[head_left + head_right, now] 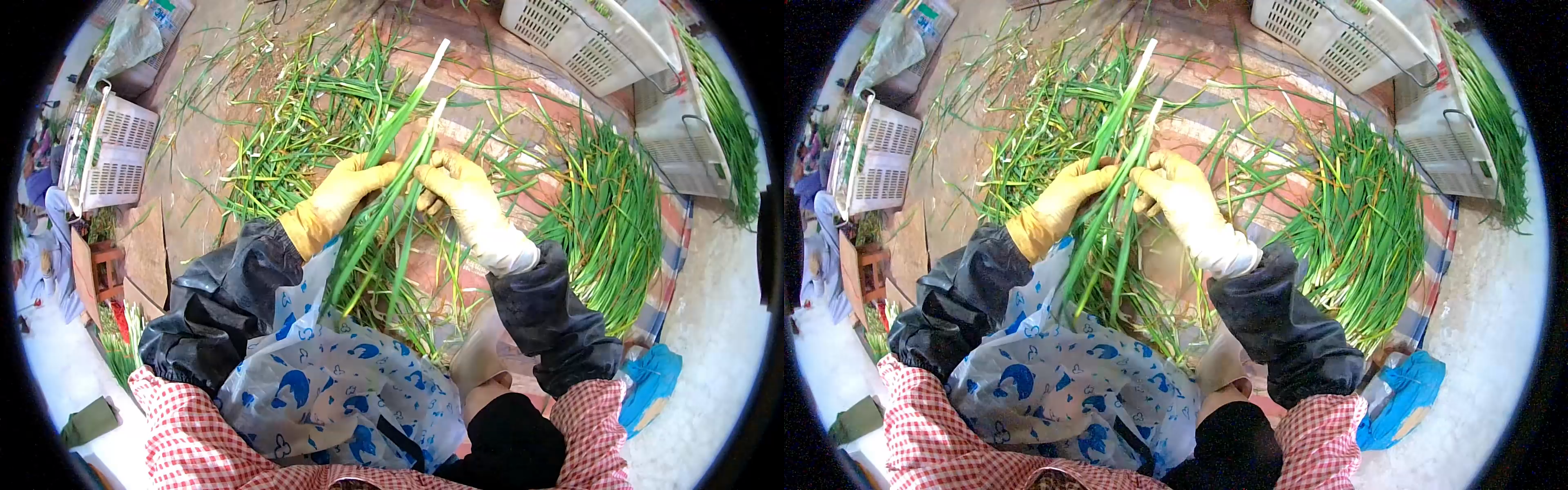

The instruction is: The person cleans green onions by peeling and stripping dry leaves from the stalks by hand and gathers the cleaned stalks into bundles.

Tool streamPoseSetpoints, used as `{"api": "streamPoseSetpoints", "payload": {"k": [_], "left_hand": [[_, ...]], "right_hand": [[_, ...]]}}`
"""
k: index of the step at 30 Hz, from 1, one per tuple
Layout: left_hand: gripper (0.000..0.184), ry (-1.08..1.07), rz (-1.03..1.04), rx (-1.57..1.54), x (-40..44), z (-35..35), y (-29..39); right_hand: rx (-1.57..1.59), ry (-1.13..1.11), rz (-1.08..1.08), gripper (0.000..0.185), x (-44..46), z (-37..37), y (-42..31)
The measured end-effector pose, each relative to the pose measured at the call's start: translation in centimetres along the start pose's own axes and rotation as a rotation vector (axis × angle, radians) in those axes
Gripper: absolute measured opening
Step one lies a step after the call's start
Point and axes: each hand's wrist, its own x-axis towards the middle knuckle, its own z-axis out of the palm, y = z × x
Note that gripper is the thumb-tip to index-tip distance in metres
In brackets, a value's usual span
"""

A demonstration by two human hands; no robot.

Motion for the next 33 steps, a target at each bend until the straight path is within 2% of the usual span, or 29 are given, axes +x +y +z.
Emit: {"api": "streamPoseSetpoints", "payload": {"k": [3, 5, 7, 9, 15, 17, 18, 19, 21, 23, 25, 26, 27, 28, 29, 31, 33], "left_hand": [[0.028, 0.057, -0.133, -0.075, -0.1, 0.3, -0.6], [0.023, 0.032, -0.148, -0.138, -0.3, 0.8, -1.0], [0.019, 0.063, -0.104, 0.049, -0.5, 1.3, -1.3], [0.015, 0.095, -0.127, 0.058, -0.7, 1.7, -1.2], [0.012, 0.044, -0.211, 0.147, 0.2, -0.5, -3.0], [0.013, 0.045, -0.247, 0.342, 0.5, -1.5, -2.9], [0.013, 0.028, -0.258, 0.317, 0.4, -1.9, -3.0], [0.013, 0.011, -0.269, 0.293, 0.3, -2.0, -2.9], [0.017, -0.037, -0.326, 0.229, 0.0, -2.3, -2.2], [0.021, -0.098, -0.290, 0.401, 0.0, -2.3, -1.7], [0.022, -0.121, -0.276, 0.393, -0.4, -2.3, -1.8], [0.024, -0.146, -0.264, 0.385, -0.4, -2.3, -1.9], [0.024, -0.152, -0.262, 0.384, -0.3, -2.5, -1.9], [0.020, -0.077, -0.319, 0.441, -0.1, -3.0, -2.0], [0.016, 0.001, -0.377, 0.497, 0.1, -3.6, -2.3], [0.020, 0.136, 0.056, 0.572, 1.5, -6.9, -5.4], [0.020, 0.405, 0.077, 0.334, 1.8, -6.1, -3.7]], "right_hand": [[-0.010, 0.044, 0.021, 0.016, 0.1, -1.2, 1.5], [0.068, 0.071, 0.018, 0.018, 0.0, -1.5, 2.5], [0.086, 0.035, 0.027, 0.022, 0.4, -2.2, 3.6], [0.020, 0.125, -0.010, 0.023, 0.4, -2.9, 3.8], [-0.251, 0.125, -0.067, 0.018, 0.9, -4.7, 4.5], [-0.577, 0.136, -0.218, 0.017, 0.8, -4.7, 4.7], [-1.061, 0.228, -0.525, 0.015, 0.7, -4.9, 4.5], [-1.059, 0.228, -0.517, 0.015, 0.8, -5.2, 4.6], [-1.284, 0.386, -0.702, 0.013, 1.3, -6.1, 4.9], [-1.224, 0.585, -0.666, 0.015, 2.8, -8.1, 5.8], [-1.064, 0.656, -0.330, 0.016, 3.7, -10.8, 6.3], [-1.067, 0.659, -0.328, 0.016, 3.9, -12.1, 6.8], [-0.824, 0.572, -0.225, 0.018, 4.1, -13.5, 7.4], [-0.582, 0.483, -0.126, 0.020, 4.1, -14.2, 7.6], [-0.586, 0.487, -0.126, 0.020, 3.6, -13.9, 7.2], [-0.598, 0.352, -0.215, 0.021, 2.3, -12.3, 6.6], [-0.577, 0.343, -0.168, 0.020, 1.6, -10.3, 5.4]]}}
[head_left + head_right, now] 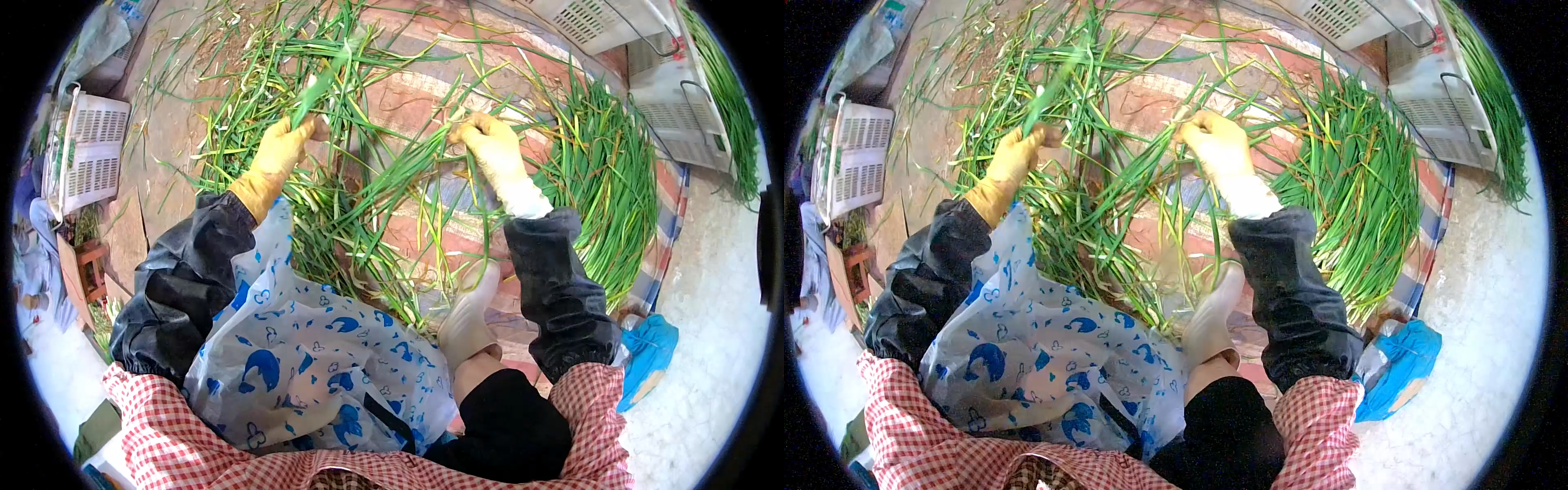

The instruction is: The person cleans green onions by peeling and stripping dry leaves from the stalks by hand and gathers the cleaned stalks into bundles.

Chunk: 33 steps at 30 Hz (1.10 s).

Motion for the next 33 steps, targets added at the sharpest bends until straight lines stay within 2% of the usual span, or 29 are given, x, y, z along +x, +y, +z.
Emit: {"api": "streamPoseSetpoints", "payload": {"k": [1, 2, 3, 4, 6, 7, 8, 10, 12, 14, 15, 18, 20, 22, 24, 26, 27, 28, 30, 32, 33], "left_hand": [[0.020, -0.017, -0.039, -0.155, -0.7, 1.0, 1.2], [0.022, -0.201, -0.027, -0.021, -1.7, 1.6, 2.9], [0.026, -0.273, 0.041, 0.098, -2.4, 3.1, 3.0], [0.031, -0.345, 0.112, 0.217, -3.0, 4.8, 3.3], [0.045, -0.249, 0.193, 0.173, -4.0, 7.7, 2.1], [0.033, -0.259, 0.219, -0.002, -3.6, 8.7, 1.0], [0.033, -0.260, 0.217, -0.003, -3.4, 9.1, 0.8], [0.032, -0.177, 0.167, -0.152, -3.2, 9.8, 0.8], [0.032, -0.259, 0.175, -0.169, -3.2, 9.2, 1.4], [0.037, -0.454, 0.009, -0.240, -3.7, 8.3, 3.6], [0.035, -0.472, -0.067, -0.228, -3.7, 8.0, 4.4], [0.027, -0.518, -0.085, -0.229, -3.0, 7.3, 5.3], [0.025, -0.533, -0.136, -0.116, -2.4, 6.3, 5.5], [0.026, -0.571, -0.060, -0.095, -2.3, 5.1, 5.0], [0.031, -0.534, -0.202, -0.134, -2.2, 2.9, 3.7], [0.037, -0.534, -0.214, -0.151, -3.1, 2.1, 3.2], [0.038, -0.556, -0.285, -0.227, -3.4, 1.9, 3.3], [0.039, -0.578, -0.356, -0.307, -3.7, 1.8, 3.6], [0.040, -0.541, -0.386, -0.266, -3.7, 2.3, 3.4], [0.040, -0.644, -0.425, -0.296, -2.9, 2.7, 1.9], [0.042, -0.677, -0.435, -0.317, -2.7, 3.1, 1.3]], "right_hand": [[0.028, -0.065, -0.016, 0.021, -0.1, 0.4, -0.6], [0.058, -0.131, -0.033, 0.021, -0.3, 1.0, -1.2], [0.212, -0.143, -0.036, 0.022, -0.6, 1.9, -1.9], [0.215, -0.146, -0.040, 0.022, -0.9, 2.5, -2.9], [0.352, -0.272, 0.058, 0.024, -1.9, 2.8, -5.4], [0.391, -0.317, 0.245, 0.024, -2.8, 2.8, -7.1], [0.391, -0.317, 0.247, 0.024, -3.4, 3.1, -7.8], [0.511, -0.373, 0.209, 0.024, -4.0, 3.3, -8.4], [0.480, -0.430, 0.070, 0.023, -3.5, 1.7, -7.3], [1.041, -0.458, 0.352, 0.020, -2.0, 0.1, -6.0], [1.111, -0.325, 0.332, 0.017, -2.0, 0.0, -6.0], [1.165, -0.236, 0.301, 0.015, -2.1, -0.6, -6.7], [1.140, -0.264, 0.274, 0.016, -1.6, -1.8, -6.2], [1.262, -0.335, 0.257, 0.018, -0.3, -4.5, -5.1], [1.278, -0.280, 0.224, 0.019, 1.7, -8.4, -3.4], [0.067, 0.088, 0.204, 0.026, 3.5, -10.1, -1.5], [-0.499, 0.261, 0.039, 0.041, 5.5, -10.8, 4.6], [-0.825, 0.299, -0.133, 0.051, 3.5, -9.2, 3.4], [0.045, -0.012, 0.124, 0.054, 0.6, -4.3, -0.8], [0.340, -0.227, -0.010, 0.056, -0.8, 0.4, -1.5], [0.386, -0.312, -0.012, 0.051, -1.6, 2.4, -2.7]]}}
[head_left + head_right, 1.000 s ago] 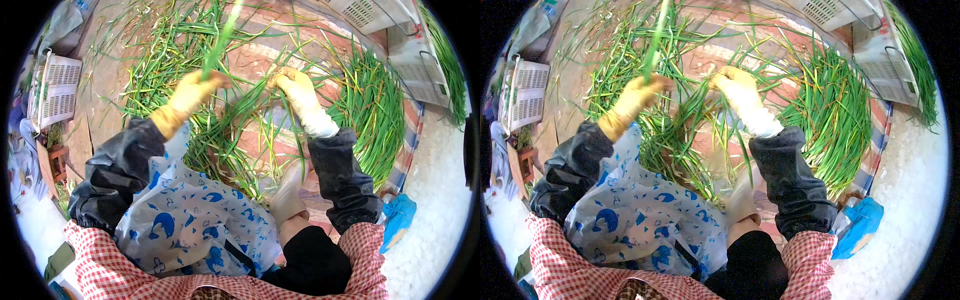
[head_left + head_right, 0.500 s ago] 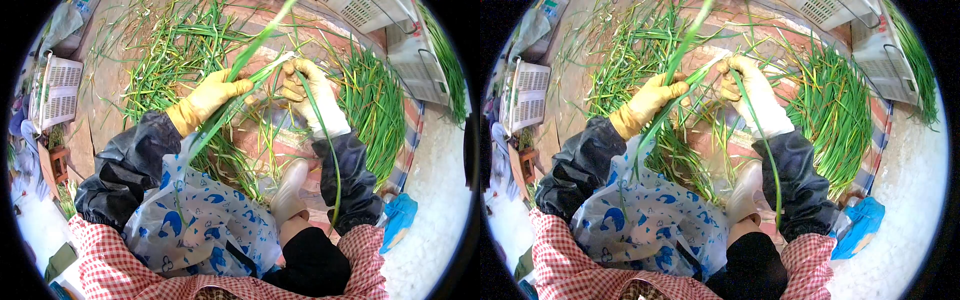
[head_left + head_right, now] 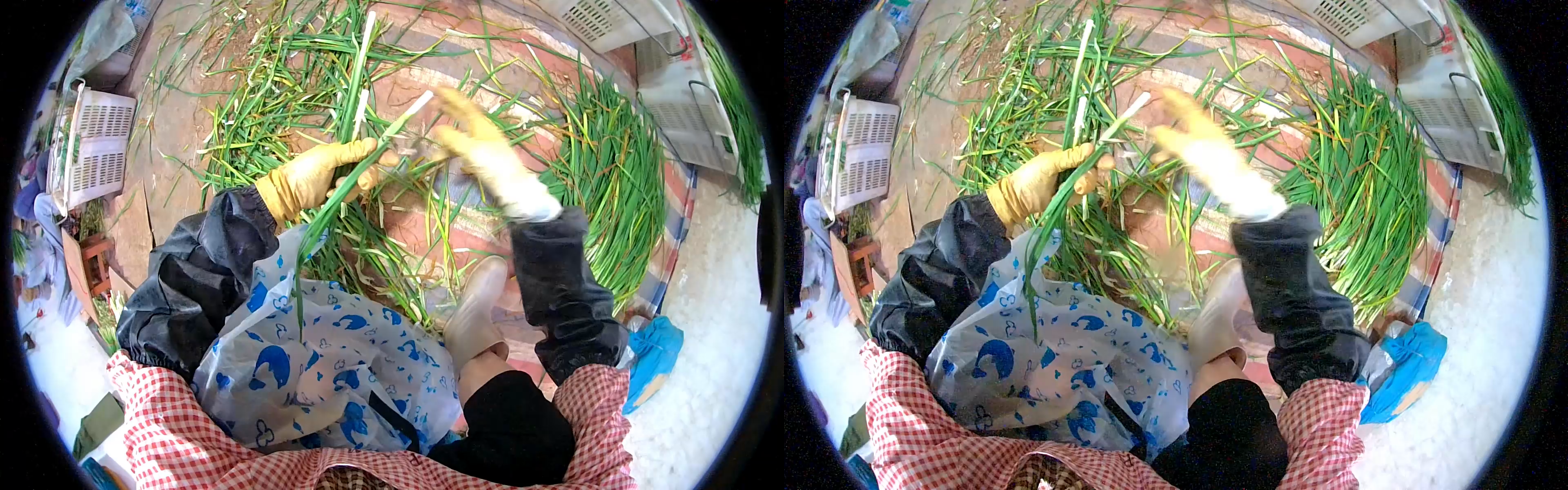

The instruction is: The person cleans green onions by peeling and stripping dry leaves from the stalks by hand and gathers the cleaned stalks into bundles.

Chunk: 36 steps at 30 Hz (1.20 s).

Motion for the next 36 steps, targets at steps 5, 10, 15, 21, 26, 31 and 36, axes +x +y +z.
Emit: {"api": "streamPoseSetpoints", "payload": {"k": [5, 10, 15, 21, 26, 31, 36], "left_hand": [[0.047, -0.007, 0.023, 0.262, -0.7, 1.2, 0.2], [0.023, 0.308, 0.054, 0.412, -0.7, 2.1, -1.5], [0.018, 0.312, 0.138, 0.255, 0.2, 2.9, -3.4], [0.020, 0.377, 0.155, 0.117, -0.2, 1.9, -2.4], [0.032, 0.371, 0.153, 0.124, -1.0, -1.9, -1.2], [0.034, 0.302, 0.112, 0.102, -1.9, -1.3, -0.4], [0.037, 0.057, -0.044, 0.251, -0.7, 0.6, -1.7]], "right_hand": [[0.139, -0.128, 0.194, 0.018, 1.0, 3.2, 0.3], [-0.092, 0.149, 0.113, 0.019, 1.4, 2.7, 1.0], [-1.091, 0.261, -0.257, 0.018, -0.6, 4.7, -0.2], [-1.037, -0.039, -0.356, 0.011, -3.1, 7.2, 0.8], [-1.041, -0.965, -0.285, 0.006, -10.5, 10.7, 4.5], [-1.233, -0.799, 0.173, 0.040, -6.6, 4.5, 1.2], [0.220, 0.080, 0.175, 0.049, -0.1, 0.4, -0.4]]}}
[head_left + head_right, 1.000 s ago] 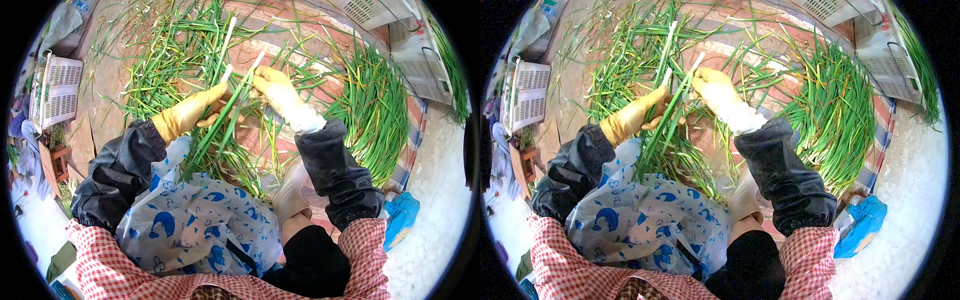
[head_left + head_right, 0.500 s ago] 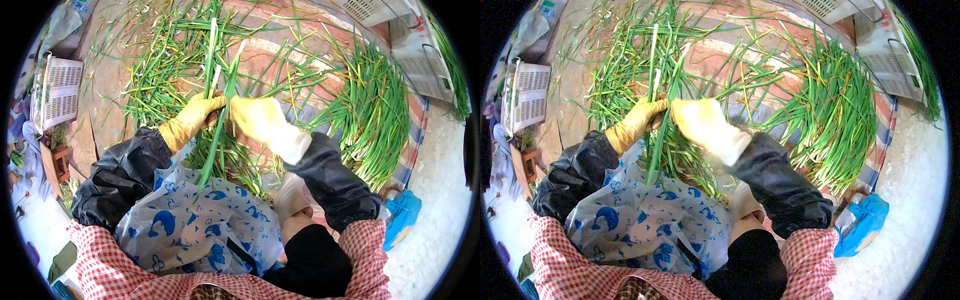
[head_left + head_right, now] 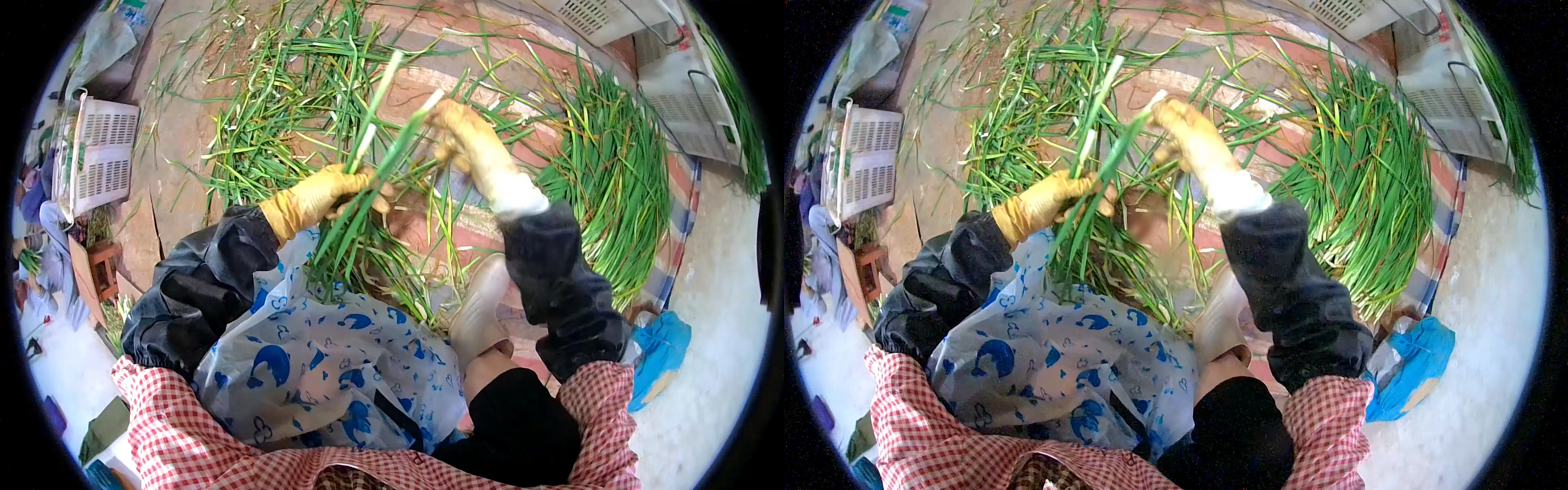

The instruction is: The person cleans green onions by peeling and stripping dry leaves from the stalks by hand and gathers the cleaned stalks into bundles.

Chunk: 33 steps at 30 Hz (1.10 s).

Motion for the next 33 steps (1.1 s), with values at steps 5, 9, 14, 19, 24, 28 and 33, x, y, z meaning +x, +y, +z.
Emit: {"api": "streamPoseSetpoints", "payload": {"k": [5, 9, 14, 19, 24, 28, 33], "left_hand": [[0.048, 0.028, 0.110, -0.086, 0.3, 1.5, 0.1], [0.053, 0.138, 0.065, -0.158, 1.2, 0.7, 0.1], [0.046, 0.229, 0.027, 0.249, 1.3, 4.0, -0.5], [0.031, 0.312, 0.125, 0.035, 2.2, 1.5, -5.6], [0.022, 0.142, -0.088, 0.371, 2.4, 0.9, -8.6], [0.039, -0.010, -0.198, 0.404, 1.6, 1.8, -8.1], [0.087, 0.007, 0.099, 0.302, 0.0, 1.0, -0.8]], "right_hand": [[0.183, -0.009, -0.004, 0.034, 0.4, -0.2, 2.6], [0.190, -0.005, 0.113, 0.022, -1.9, 0.6, 4.1], [0.122, -0.027, -0.001, 0.014, -2.5, 4.6, 5.8], [0.464, 0.211, 0.134, 0.015, -2.8, 2.4, 7.9], [0.395, 0.106, 0.170, 0.019, -4.2, 0.9, 8.1], [0.316, 0.072, 0.210, 0.020, -4.5, 1.3, 8.4], [0.231, 0.086, 0.189, 0.021, -4.7, 1.3, 7.1]]}}
